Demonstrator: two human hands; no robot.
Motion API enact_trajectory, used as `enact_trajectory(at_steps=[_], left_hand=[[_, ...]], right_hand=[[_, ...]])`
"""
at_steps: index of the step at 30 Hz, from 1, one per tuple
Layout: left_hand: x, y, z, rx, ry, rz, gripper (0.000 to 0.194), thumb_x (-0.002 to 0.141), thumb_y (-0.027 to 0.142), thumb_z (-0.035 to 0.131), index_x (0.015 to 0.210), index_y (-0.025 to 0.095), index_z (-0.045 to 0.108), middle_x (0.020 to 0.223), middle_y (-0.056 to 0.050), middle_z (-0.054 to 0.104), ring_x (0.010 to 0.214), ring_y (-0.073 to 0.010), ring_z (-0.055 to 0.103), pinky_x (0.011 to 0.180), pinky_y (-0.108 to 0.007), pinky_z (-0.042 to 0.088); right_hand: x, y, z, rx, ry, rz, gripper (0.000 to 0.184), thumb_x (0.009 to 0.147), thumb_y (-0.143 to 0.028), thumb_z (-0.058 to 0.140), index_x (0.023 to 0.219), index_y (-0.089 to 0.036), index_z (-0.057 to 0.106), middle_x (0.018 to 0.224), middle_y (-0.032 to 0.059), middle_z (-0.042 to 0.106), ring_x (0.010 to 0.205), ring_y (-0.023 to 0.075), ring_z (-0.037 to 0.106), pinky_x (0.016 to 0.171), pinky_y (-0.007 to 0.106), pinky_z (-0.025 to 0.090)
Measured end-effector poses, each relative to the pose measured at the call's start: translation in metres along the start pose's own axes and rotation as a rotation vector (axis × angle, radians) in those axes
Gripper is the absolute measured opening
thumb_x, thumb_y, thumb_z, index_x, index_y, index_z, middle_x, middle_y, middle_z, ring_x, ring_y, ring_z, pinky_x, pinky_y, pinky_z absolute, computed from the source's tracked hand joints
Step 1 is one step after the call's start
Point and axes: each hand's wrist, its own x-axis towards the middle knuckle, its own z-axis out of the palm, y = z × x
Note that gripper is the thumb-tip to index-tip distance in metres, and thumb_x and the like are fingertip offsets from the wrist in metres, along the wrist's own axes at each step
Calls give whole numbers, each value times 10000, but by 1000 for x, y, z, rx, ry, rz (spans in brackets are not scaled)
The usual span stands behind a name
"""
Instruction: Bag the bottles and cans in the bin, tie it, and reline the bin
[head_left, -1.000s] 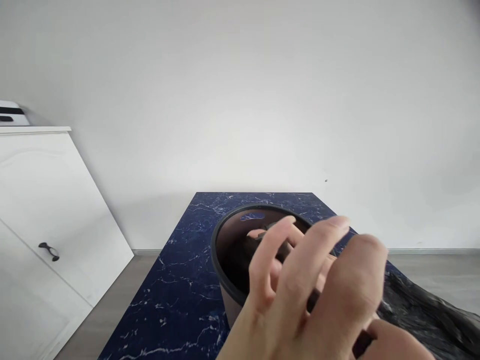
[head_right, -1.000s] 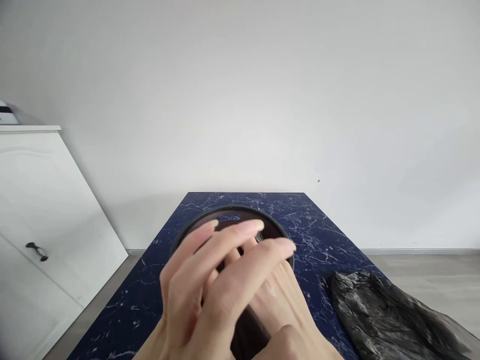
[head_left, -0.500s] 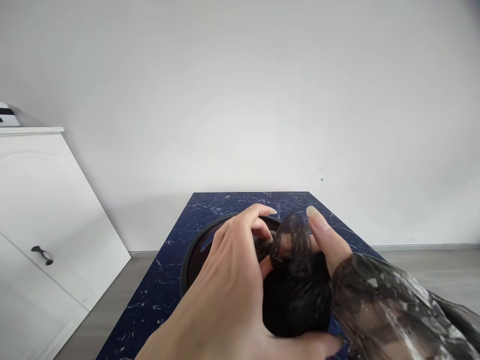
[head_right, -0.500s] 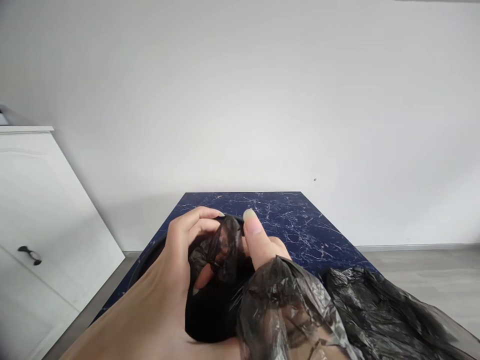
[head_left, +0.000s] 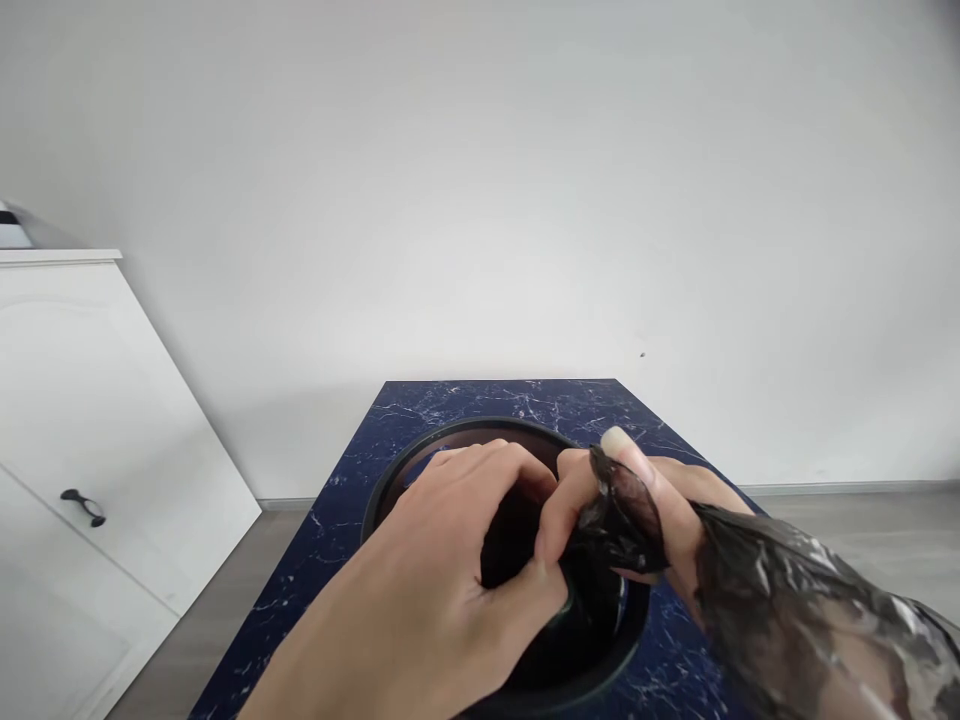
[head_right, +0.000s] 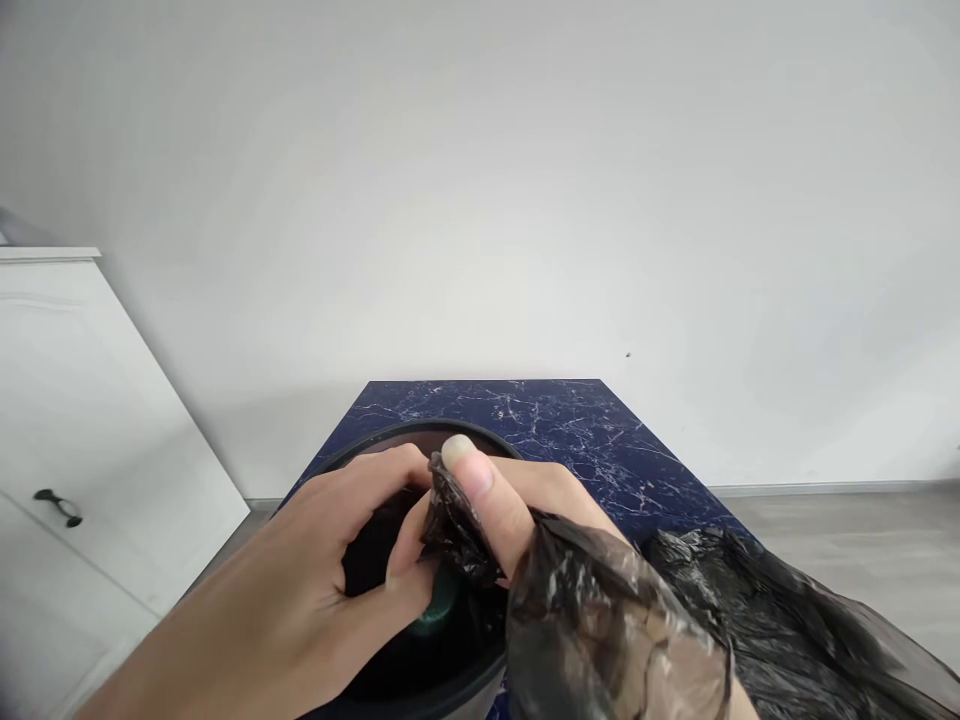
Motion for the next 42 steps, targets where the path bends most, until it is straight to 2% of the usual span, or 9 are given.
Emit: enact_trajectory(at_steps=[6, 13, 19, 22, 25, 30, 35, 38, 42], left_hand=[[2, -10, -3, 13, -51, 52, 209, 1013, 224, 515, 923, 293, 690, 1102, 21, 682, 990, -170, 673, 804, -274, 537], [8, -12, -2, -23, 33, 81, 187, 969, 196, 508, 888, 262, 663, 1220, 1, 708, 1028, -193, 695, 799, -273, 554], [7, -11, -2, 0, 89, 15, 218, 997, 337, 518, 940, 287, 722, 925, -8, 747, 855, -217, 695, 637, -266, 516], [7, -8, -2, 9, 111, 18, 180, 964, 331, 563, 953, 290, 738, 888, -8, 749, 826, -221, 705, 577, -252, 509], [5, -4, -2, 35, 54, 51, 131, 946, 290, 597, 953, 292, 728, 916, 8, 762, 853, -206, 717, 659, -254, 556], [6, -4, -4, -3, -39, 97, 156, 972, 450, 688, 1037, 319, 740, 1076, 14, 789, 968, -208, 751, 861, -282, 609], [12, -11, -5, -176, 96, 2, 343, 1088, 569, 518, 1256, 323, 688, 1066, -9, 810, 1030, -210, 778, 912, -282, 627], [15, -12, -6, -157, 117, -19, 377, 1055, 565, 601, 1348, 344, 686, 1170, -8, 810, 1124, -230, 769, 985, -297, 625], [16, -9, -6, -157, 64, -24, 237, 1000, 482, 704, 1170, 353, 809, 1154, 21, 819, 1061, -229, 784, 904, -276, 647]], right_hand=[[-7, 0, -18, 126, -92, -100, 495, 1138, -505, 428, 853, -261, 752, 781, 26, 615, 737, 172, 579, 744, 297, 523], [-5, 3, -35, -21, -251, -250, 171, 1078, -226, 638, 1090, -262, 805, 1039, 35, 725, 869, 113, 711, 762, 216, 553], [-9, 6, -30, -342, 45, -248, 130, 1008, -220, 722, 1107, -290, 676, 1008, -15, 750, 859, 135, 710, 739, 235, 554], [-7, 12, -25, -474, 191, -226, 240, 942, -67, 648, 1057, -276, 613, 999, -17, 733, 883, 156, 705, 713, 252, 542], [-3, 16, -22, -520, 280, -338, 355, 841, 53, 518, 1012, -254, 563, 1029, 0, 682, 898, 145, 677, 709, 248, 528], [2, 16, -19, -601, 390, -510, 257, 921, 10, 530, 979, -232, 594, 1036, 22, 513, 804, 104, 585, 627, 234, 455], [3, 16, -17, -609, 332, -616, 223, 1011, -6, 520, 977, -216, 586, 832, -17, 495, 702, 109, 460, 622, 273, 376], [3, 14, -14, -597, 263, -649, 219, 1045, -15, 481, 974, -205, 563, 776, -21, 519, 686, 115, 446, 642, 296, 364], [2, 11, -11, -576, 227, -638, 213, 1035, -18, 472, 1004, -214, 549, 776, -23, 518, 668, 117, 439, 620, 290, 351]])
